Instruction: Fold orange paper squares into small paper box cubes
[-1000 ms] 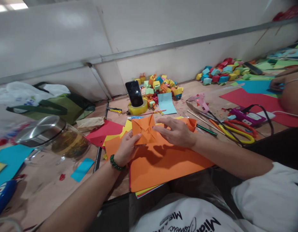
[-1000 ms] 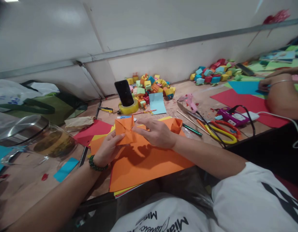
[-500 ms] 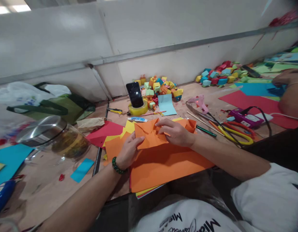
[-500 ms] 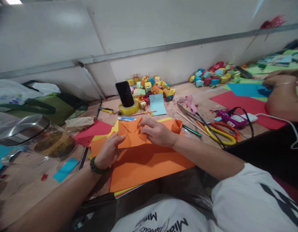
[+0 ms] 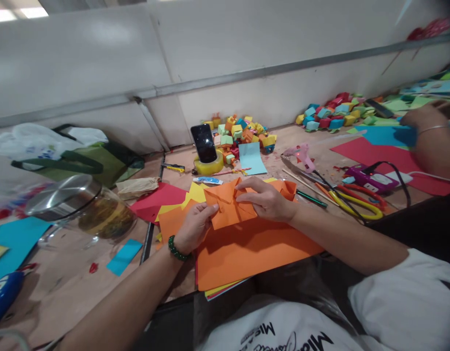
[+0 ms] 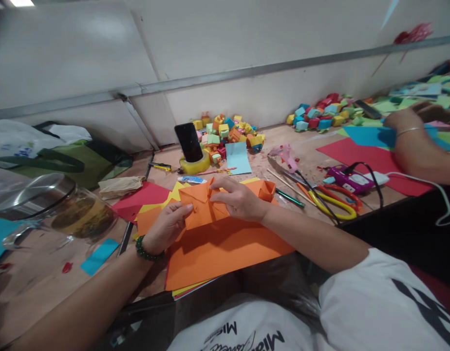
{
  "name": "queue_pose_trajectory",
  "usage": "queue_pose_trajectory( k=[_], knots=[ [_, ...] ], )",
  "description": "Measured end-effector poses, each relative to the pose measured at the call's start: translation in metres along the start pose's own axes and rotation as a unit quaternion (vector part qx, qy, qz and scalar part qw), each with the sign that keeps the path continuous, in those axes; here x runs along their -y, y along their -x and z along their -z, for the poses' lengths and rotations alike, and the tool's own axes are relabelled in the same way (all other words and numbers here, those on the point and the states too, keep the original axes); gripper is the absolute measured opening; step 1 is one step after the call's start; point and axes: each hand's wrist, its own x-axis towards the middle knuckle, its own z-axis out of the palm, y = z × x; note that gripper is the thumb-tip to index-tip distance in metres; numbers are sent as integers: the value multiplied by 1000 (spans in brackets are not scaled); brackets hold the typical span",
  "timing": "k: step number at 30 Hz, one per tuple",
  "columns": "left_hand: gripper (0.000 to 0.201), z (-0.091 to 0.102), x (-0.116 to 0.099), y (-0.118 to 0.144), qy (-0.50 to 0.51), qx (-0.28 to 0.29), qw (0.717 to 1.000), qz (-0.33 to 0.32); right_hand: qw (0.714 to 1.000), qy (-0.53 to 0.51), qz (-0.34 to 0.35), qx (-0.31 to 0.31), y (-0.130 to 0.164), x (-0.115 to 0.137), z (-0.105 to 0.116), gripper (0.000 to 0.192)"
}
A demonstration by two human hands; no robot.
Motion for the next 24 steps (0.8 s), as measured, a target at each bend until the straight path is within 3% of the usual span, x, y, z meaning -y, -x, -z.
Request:
queue_pose_trajectory(
  k=[4,7,9,13,15,20,24],
  knots=[
    [33,-2,-2,1,-10,17,1000,1,999,-33,-12,0,-1,-1,1,37],
    [37,-1,1,0,-39,-9,999,-3,996,-51,-70,-28,-5,4,7,35],
    [35,0,3,-1,-85,-34,995,-40,993,-34,-95,-60,-10,10,12,30],
    [24,2,9,-2,-216,-59,956,-190,996,53,-12,-74,-18,26,11,13],
    [19,2,12,-3,-247,-52,941,-224,990,119,30,-68,-19,32,7,8],
    [21,0,17,-4,-218,-46,952,-209,958,257,70,-107,-19,37,7,8],
    [24,-3,17,-4,-215,-57,958,-180,957,277,68,-48,-19,36,9,16]
  ],
)
